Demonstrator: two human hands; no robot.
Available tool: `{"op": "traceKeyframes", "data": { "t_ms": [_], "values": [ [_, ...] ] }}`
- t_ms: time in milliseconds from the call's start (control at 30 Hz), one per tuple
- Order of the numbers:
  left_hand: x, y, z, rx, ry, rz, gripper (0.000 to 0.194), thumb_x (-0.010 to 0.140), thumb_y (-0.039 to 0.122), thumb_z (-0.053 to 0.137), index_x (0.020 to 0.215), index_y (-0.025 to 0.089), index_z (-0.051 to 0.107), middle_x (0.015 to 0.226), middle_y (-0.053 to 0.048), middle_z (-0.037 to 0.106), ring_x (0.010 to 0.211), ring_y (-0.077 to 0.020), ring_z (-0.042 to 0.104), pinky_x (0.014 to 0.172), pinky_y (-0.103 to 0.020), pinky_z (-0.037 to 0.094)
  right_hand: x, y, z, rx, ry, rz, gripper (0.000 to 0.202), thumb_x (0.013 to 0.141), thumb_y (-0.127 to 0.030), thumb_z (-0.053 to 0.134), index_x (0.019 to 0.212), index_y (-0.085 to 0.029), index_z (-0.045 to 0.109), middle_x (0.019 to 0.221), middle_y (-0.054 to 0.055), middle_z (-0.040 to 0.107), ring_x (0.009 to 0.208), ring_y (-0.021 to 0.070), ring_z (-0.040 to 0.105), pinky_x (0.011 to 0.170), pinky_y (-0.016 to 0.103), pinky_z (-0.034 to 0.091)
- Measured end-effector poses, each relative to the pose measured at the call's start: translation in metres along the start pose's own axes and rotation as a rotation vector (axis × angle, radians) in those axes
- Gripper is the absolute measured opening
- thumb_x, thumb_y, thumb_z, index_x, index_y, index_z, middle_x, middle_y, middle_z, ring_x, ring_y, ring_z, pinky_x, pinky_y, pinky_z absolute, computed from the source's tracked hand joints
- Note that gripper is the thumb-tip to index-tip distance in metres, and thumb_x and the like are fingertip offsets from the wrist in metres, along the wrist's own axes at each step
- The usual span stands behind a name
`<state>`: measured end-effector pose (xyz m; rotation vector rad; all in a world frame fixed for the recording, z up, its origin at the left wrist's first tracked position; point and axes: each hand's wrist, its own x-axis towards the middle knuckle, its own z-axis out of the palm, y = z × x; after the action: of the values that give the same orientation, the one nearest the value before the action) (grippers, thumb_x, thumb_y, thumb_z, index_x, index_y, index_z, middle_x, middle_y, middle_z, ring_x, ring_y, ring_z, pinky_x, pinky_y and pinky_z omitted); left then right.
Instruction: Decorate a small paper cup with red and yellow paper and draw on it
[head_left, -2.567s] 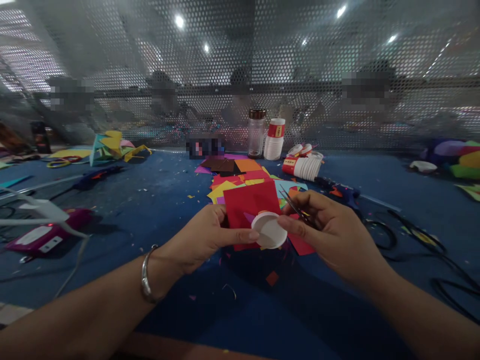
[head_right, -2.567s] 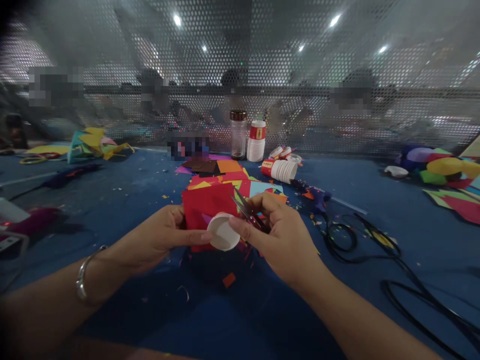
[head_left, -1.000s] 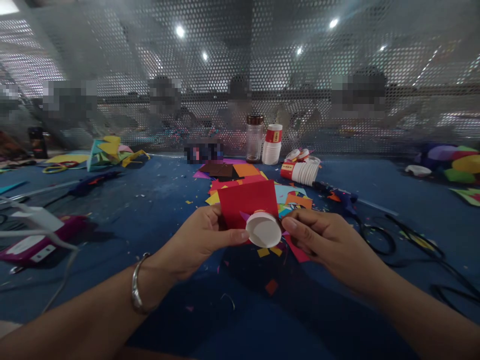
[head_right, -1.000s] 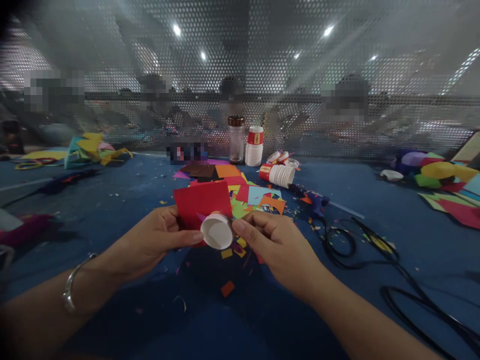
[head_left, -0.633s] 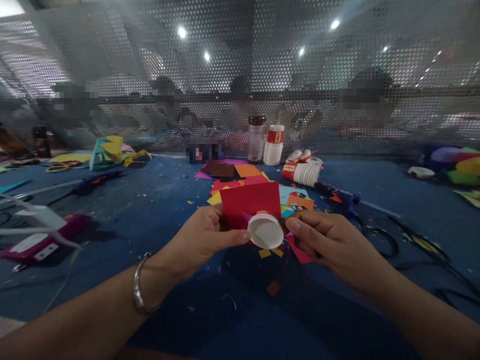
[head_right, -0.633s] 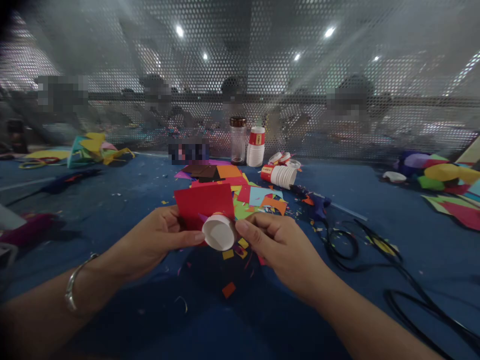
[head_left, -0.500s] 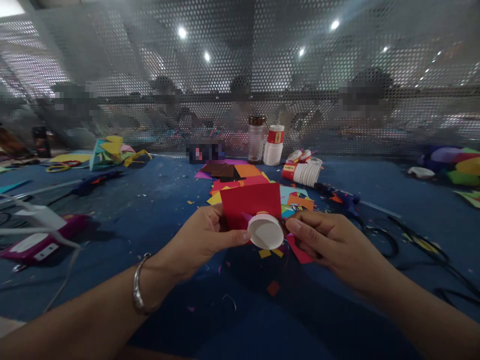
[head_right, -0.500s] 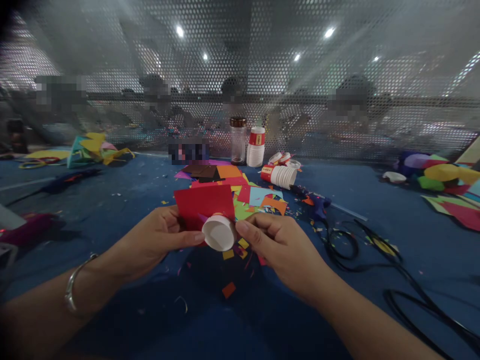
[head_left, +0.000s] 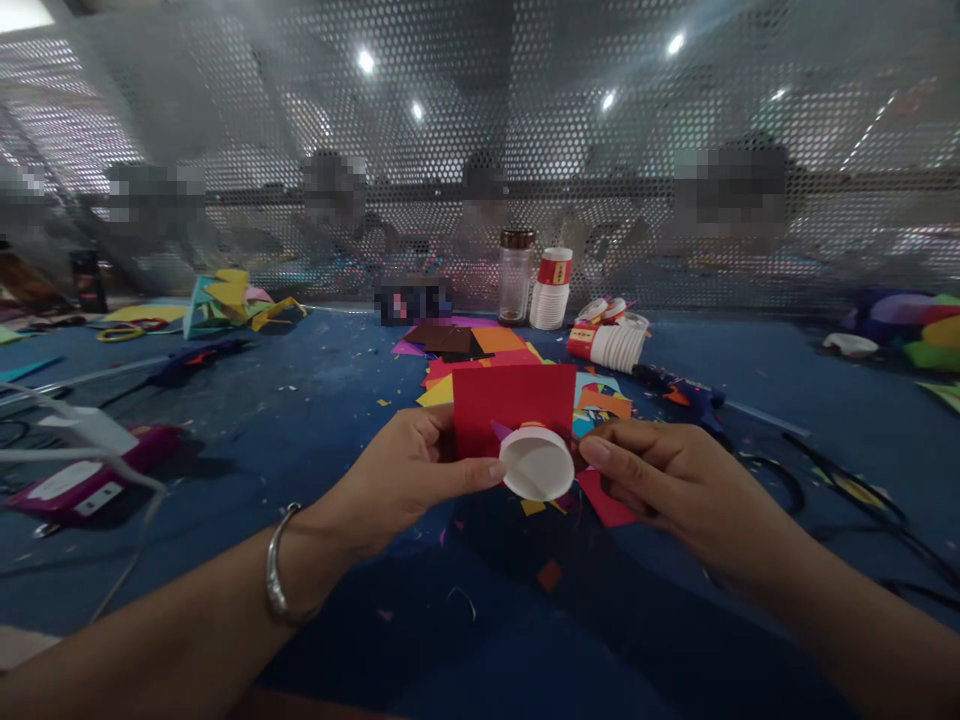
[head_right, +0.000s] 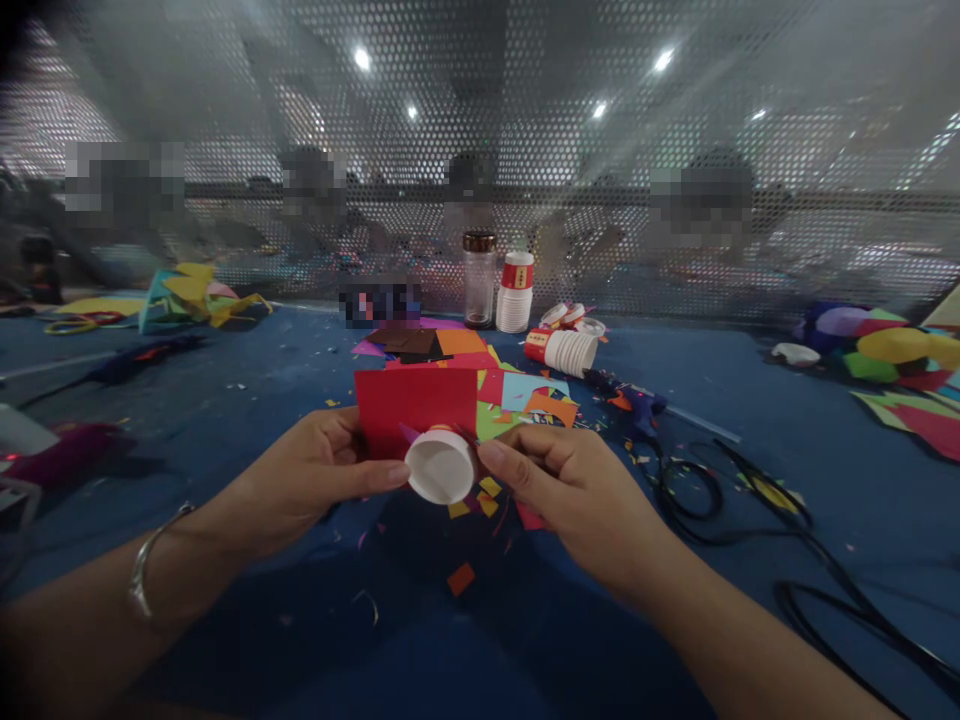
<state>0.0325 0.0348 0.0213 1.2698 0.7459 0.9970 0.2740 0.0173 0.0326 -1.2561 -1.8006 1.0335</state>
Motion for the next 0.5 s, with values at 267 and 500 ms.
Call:
{"op": "traceKeyframes", "data": {
  "t_ms": [267, 500],
  "values": [
    [-0.0003, -0.002, -0.005, 0.064, -0.005, -0.016, 0.039, 0.072, 0.029, 0.091, 0.108, 0.018, 0.079, 0.113, -0.01, 0.081, 0.102, -0.0249, 0.074, 0.094, -0.038, 0.057, 0.0012, -0.004, 0.0, 0.009, -0.038, -0.007, 0.051, 0.09, -0.066, 0.062, 0.063, -0.022, 0.059, 0.054, -0.007, 0.03, 0.047, 0.0086, 0.023, 0.041, 0.024, 0.018],
    [-0.0003, -0.0035, -0.0052, 0.034, -0.021, 0.006, 0.035, 0.074, 0.025, 0.09, 0.106, 0.018, 0.08, 0.112, -0.009, 0.081, 0.103, -0.024, 0.075, 0.094, -0.035, 0.057, 0.001, -0.0089, -0.0003, -0.016, -0.038, 0.008, 0.056, 0.087, -0.072, 0.061, 0.063, -0.022, 0.06, 0.052, -0.007, 0.03, 0.045, 0.0085, 0.024, 0.04, 0.025, 0.018]
  ]
}}
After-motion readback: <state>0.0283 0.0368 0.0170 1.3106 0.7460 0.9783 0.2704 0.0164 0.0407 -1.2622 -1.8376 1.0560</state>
